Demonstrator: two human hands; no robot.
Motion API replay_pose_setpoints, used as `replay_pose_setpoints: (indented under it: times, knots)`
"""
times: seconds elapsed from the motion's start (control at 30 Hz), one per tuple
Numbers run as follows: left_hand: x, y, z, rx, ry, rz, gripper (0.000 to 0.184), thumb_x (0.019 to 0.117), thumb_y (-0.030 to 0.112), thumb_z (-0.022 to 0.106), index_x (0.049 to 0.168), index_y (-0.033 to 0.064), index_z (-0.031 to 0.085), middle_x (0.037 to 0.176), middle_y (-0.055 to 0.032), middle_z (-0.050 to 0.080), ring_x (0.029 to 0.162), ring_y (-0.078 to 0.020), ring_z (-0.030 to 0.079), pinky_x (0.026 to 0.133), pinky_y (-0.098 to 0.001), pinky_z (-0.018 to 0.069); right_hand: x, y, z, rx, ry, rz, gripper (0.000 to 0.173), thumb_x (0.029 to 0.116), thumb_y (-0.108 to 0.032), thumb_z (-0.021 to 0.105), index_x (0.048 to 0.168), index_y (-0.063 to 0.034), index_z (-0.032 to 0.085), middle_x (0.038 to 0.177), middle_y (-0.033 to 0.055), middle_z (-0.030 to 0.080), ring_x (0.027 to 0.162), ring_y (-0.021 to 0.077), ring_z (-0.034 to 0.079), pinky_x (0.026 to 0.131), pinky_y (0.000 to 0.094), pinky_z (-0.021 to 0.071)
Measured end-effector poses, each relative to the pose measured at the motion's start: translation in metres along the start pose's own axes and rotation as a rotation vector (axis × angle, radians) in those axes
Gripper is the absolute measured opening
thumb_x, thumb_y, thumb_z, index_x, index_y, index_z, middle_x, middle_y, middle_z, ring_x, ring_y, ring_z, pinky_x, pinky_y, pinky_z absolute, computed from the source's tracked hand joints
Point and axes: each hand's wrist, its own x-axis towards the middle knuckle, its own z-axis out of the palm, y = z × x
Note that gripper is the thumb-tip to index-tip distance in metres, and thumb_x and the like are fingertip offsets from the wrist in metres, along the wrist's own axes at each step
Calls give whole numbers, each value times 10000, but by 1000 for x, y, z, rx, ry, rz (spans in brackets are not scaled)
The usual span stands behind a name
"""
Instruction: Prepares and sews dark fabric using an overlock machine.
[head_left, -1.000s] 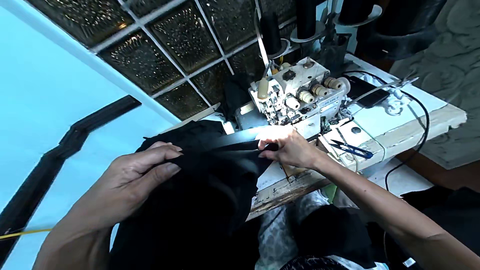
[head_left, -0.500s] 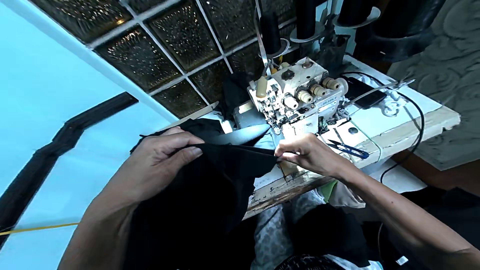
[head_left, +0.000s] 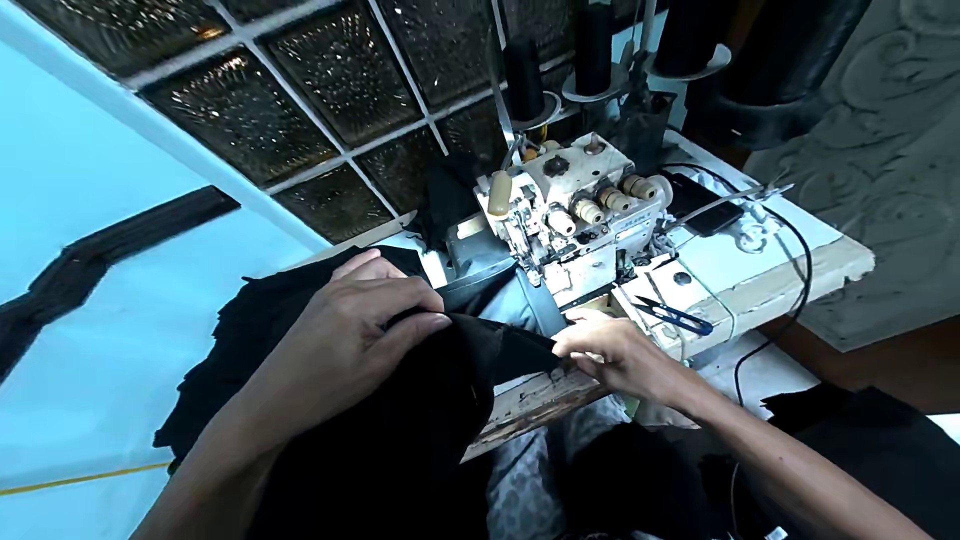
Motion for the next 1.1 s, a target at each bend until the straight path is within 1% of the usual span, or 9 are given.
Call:
replay_pose_setpoints:
  times: [0.1, 0.23, 0.33, 0.5, 0.7, 0.8, 0.9, 1.0, 1.1]
  knots:
    - [0, -1, 0, 25, 24, -25, 266, 984, 309, 558, 863, 154, 737, 787, 104, 643, 845, -34, 560, 906, -309, 413, 10, 16, 5, -57, 54, -14, 201, 910, 2, 602, 1011, -30, 773, 989, 87, 778, 984, 182, 732, 1027, 383, 496]
    - [-1, -3, 1, 45, 45, -51, 264, 984, 320, 567, 857, 156, 730, 747, 107, 614, 802, -45, 544, 894, -342, 409, 25, 34, 9, -155, 118, -35, 150, 896, -44, 657, 948, -90, 790, 935, 39, 755, 994, 201, 681, 973, 447, 472]
    - [-2, -1, 1, 49, 67, -88, 259, 972, 333, 589, 847, 165, 741, 728, 109, 620, 780, -35, 576, 1017, -409, 417, 38, 47, 12, -223, 170, -77, 152, 886, -74, 657, 937, -111, 795, 894, 29, 749, 961, 234, 669, 932, 464, 457]
    - [-11, 3, -2, 56, 86, -73, 253, 954, 354, 624, 841, 168, 753, 736, 104, 642, 775, -37, 585, 1068, -433, 383, 56, 55, 16, -275, 179, -121, 126, 897, -112, 661, 931, -106, 782, 883, 54, 737, 973, 277, 672, 919, 488, 471]
    - [-33, 18, -15, 106, 80, -25, 276, 984, 372, 612, 1031, 161, 784, 871, 85, 714, 890, -49, 628, 1137, -484, 332, 73, 32, 6, -170, 45, -156, 206, 861, -9, 645, 984, -100, 783, 1056, 63, 751, 1125, 254, 662, 1038, 460, 468]
    - [-38, 27, -16, 181, 21, 21, 321, 1016, 369, 537, 1038, 190, 802, 755, 76, 657, 874, -114, 617, 1120, -552, 306, 83, 6, -4, -7, -96, -158, 291, 909, 50, 540, 1001, -76, 785, 1207, 96, 714, 1222, 255, 611, 1088, 439, 430]
    - [-40, 33, -18, 240, -21, 88, 344, 1049, 348, 477, 1045, 225, 797, 699, 57, 580, 865, -149, 595, 1117, -582, 276, 90, -17, -13, 97, -253, -83, 290, 951, -36, 496, 959, -76, 782, 1300, 102, 672, 1273, 230, 571, 1082, 428, 420]
    - [-41, 35, -21, 273, -44, 112, 339, 1042, 338, 484, 1035, 208, 797, 718, 45, 586, 883, -178, 600, 1106, -600, 285, 96, -24, -18, 91, -350, -39, 233, 977, -232, 618, 907, -80, 779, 1308, 85, 670, 1256, 207, 580, 1045, 440, 438]
    - [-41, 34, -23, 306, -57, 106, 343, 1022, 359, 504, 1011, 180, 797, 750, 41, 618, 906, -186, 617, 1105, -596, 298, 100, -23, -21, 38, -351, -58, 81, 886, -156, 759, 852, -90, 790, 1187, 68, 719, 1171, 204, 625, 999, 433, 475]
